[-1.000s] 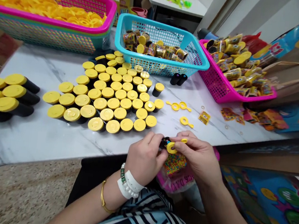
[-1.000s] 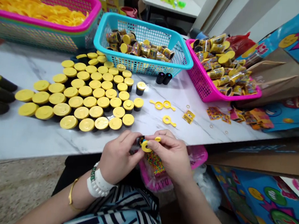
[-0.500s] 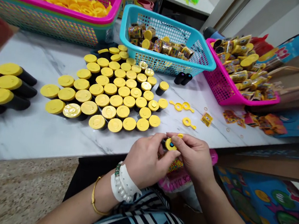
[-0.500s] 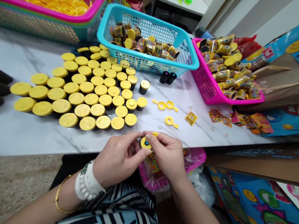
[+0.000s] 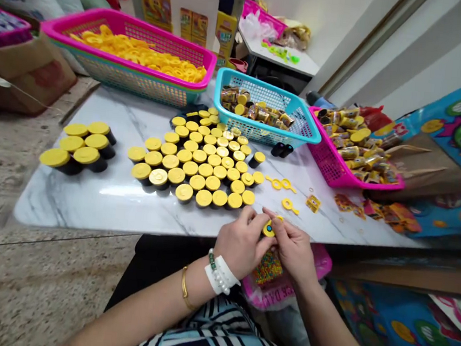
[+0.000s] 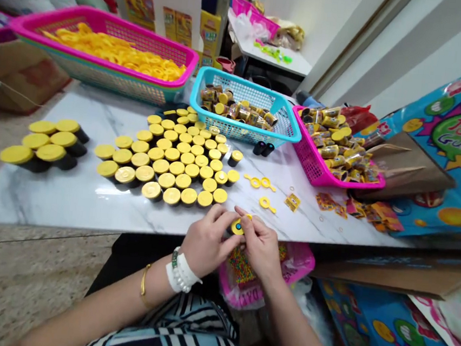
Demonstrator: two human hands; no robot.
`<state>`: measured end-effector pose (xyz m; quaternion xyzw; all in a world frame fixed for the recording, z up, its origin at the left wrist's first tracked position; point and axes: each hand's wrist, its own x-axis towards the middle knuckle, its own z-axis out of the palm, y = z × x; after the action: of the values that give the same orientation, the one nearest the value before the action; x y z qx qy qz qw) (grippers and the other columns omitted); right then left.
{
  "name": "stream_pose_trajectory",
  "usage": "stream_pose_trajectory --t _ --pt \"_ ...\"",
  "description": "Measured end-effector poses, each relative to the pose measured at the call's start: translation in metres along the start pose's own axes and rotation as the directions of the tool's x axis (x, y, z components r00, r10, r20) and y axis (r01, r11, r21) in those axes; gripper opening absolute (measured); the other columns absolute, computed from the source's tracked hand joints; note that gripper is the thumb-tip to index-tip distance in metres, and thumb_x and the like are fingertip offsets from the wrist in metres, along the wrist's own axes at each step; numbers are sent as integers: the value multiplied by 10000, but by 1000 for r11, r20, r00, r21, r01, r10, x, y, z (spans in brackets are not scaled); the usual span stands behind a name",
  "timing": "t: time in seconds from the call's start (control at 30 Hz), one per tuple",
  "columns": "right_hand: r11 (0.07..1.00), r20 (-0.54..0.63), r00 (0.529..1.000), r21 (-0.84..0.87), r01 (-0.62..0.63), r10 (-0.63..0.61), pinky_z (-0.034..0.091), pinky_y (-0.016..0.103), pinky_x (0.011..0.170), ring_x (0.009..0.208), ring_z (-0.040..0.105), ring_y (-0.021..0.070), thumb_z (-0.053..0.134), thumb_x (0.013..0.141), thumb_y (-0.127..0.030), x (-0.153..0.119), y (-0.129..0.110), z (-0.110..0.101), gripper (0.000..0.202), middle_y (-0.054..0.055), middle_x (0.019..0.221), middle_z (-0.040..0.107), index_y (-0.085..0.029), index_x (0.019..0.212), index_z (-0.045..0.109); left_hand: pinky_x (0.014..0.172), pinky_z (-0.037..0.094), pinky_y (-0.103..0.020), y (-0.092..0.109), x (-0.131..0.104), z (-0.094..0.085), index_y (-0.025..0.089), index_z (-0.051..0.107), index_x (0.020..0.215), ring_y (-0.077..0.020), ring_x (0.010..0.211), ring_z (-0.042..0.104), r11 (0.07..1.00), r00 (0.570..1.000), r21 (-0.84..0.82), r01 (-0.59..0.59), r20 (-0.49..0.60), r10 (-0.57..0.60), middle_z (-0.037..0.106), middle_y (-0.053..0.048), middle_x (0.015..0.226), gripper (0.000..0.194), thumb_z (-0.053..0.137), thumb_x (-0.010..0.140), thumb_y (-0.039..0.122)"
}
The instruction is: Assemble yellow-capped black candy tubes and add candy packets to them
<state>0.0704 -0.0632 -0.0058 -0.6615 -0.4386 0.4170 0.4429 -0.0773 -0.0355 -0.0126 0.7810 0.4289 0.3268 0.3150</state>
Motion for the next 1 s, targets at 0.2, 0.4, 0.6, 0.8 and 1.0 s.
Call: stream_pose_trajectory --t 0.2,0.4,0.6,0.8,1.0 --pt "901 293 929 301 -313 225 317 179 355 485 480 86 649 823 -481 21 -5 -27 397 18 610 587 -124 970 745 743 544 -297 -3 3 0 229 600 1150 -172 852 632 1000 999 -13 -3 46 4 591 -27 1047 300 608 884 365" --pt "903 680 674 38 -427 290 260 128 295 331 395 31 793 721 -350 60 -33 -38 323 -88 533 533 -180 883 571 688 515 -276 -3 5 -1 210 620 1093 -158 792 618 999 998 19 -34 62 32 599 -26 1014 244 580 887 333" --pt "957 648 709 -127 -261 279 418 162 374 389 490 57 713 799 -349 52 -46 -24 304 -103 589 528 -218 854 444 547 443 -278 5 14 1 221 642 951 -171 679 602 984 997 172 41 58 -52 618 -11 878 169 579 846 338" --pt "961 448 894 -235 148 -28 396 200 502 573 518 88 687 769 -257 19 -34 -21 260 -63 720 539 -224 938 491 592 489 -292 -5 8 6 191 595 1013 -209 728 647 970 998 244 -6 66 -11 639 -38 859 230 629 786 192" --pt "841 23 969 -491 226 -246 395 234 553 571 521 117 680 729 -249 56 -29 -8 188 -64 617 546 -216 867 557 605 493 -269 -16 2 11 145 450 1200 -172 626 624 983 987 174 -66 -135 90 600 14 719 383 603 855 212"
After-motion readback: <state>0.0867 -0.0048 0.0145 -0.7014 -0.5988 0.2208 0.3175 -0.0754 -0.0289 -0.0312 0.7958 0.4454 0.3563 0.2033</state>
